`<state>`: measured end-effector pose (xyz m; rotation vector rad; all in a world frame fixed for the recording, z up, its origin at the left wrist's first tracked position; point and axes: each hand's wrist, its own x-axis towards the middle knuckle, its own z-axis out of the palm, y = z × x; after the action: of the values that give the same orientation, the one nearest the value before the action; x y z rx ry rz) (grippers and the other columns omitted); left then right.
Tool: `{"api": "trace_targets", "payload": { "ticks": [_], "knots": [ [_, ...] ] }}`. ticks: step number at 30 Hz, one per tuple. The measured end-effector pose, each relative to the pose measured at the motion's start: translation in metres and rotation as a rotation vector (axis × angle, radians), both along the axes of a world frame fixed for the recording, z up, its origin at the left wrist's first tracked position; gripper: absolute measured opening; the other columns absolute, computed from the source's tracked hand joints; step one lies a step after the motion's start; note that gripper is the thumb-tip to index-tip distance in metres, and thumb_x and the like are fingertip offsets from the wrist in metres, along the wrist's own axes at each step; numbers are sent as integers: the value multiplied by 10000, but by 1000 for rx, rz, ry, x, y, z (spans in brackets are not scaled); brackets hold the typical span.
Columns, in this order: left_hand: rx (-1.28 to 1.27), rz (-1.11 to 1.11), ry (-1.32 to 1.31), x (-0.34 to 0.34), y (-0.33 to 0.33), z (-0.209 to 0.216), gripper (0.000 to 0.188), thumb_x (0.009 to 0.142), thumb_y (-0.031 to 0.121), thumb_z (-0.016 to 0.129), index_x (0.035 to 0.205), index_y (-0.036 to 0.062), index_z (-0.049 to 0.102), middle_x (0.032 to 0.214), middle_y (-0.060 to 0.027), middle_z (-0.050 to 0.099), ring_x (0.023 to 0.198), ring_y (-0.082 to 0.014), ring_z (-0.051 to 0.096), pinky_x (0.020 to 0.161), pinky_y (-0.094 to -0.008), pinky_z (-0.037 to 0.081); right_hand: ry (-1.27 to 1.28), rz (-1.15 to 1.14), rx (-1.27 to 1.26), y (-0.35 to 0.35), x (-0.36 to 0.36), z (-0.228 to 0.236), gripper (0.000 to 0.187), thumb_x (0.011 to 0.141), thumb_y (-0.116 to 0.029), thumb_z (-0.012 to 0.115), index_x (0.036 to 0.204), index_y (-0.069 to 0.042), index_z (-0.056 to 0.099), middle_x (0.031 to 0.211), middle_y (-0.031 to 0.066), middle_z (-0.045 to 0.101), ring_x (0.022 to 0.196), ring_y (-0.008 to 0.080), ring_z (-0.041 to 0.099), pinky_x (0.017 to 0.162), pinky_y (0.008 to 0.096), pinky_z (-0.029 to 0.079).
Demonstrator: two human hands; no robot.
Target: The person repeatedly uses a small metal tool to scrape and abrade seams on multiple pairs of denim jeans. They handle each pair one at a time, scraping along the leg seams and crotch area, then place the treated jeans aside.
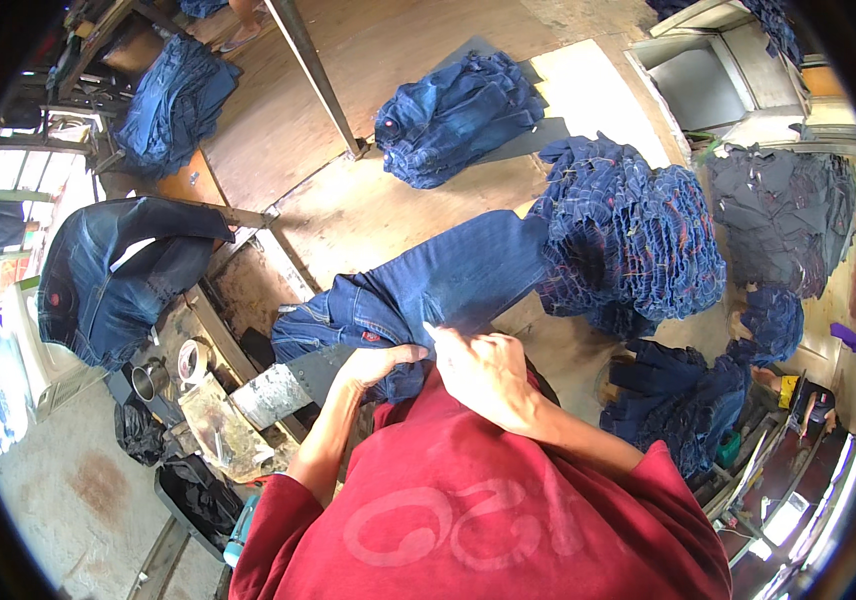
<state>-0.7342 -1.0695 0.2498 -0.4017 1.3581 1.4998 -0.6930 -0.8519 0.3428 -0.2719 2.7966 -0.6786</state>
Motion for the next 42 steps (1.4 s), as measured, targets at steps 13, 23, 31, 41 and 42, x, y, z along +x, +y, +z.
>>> {"api": "trace_targets", "payload": {
  "ticks": [13, 23, 31, 41, 42],
  "knots": [
    [135, 22, 38, 4, -5, -18, 278, 879, 101, 871, 1131, -13, 839, 1096, -74, 830, 1036, -199, 746, 965, -359, 583, 146, -121, -100, -19, 7, 14, 279, 943, -131, 735, 1207, -89, 817, 751, 115, 777, 613, 272, 760, 593, 393, 596],
    [230, 258, 71, 6, 0, -20, 553, 839, 28, 876, 1366, -9, 714, 1292, -94, 771, 1150, -251, 723, 1110, -410, 547, 229, -411, 45, 70, -22, -24, 117, 1044, -259, 695, 991, -157, 721, 697, 155, 736, 653, 398, 753, 561, 519, 564],
    [-140, 677, -123, 65, -120, 5, 675, 926, 60, 857, 1531, -29, 574, 1461, -157, 703, 1292, -316, 704, 1126, -485, 571, -533, -1418, -659, 196, -42, -153, 1103, 898, -930, 605, 1548, -41, 549, 1030, 145, 786, 963, 321, 779, 937, 594, 623],
    [-360, 697, 216, 87, -124, 4, 470, 1070, 119, 736, 1493, -28, 595, 1422, -127, 724, 1223, -251, 731, 1102, -421, 568, -46, -1444, -846, 285, -123, -259, 479, 805, -43, 954, 778, -186, 498, 753, -88, 471, 643, 80, 453, 587, 316, 411],
    [-359, 634, 171, 84, -116, 5, 558, 1086, 103, 710, 1594, -9, 509, 1499, -134, 674, 1308, -244, 682, 1156, -410, 519, 105, -1442, -696, 305, -140, -261, 425, 799, -83, 967, 806, -150, 547, 822, -56, 538, 736, 105, 528, 681, 335, 473]
  ]
}}
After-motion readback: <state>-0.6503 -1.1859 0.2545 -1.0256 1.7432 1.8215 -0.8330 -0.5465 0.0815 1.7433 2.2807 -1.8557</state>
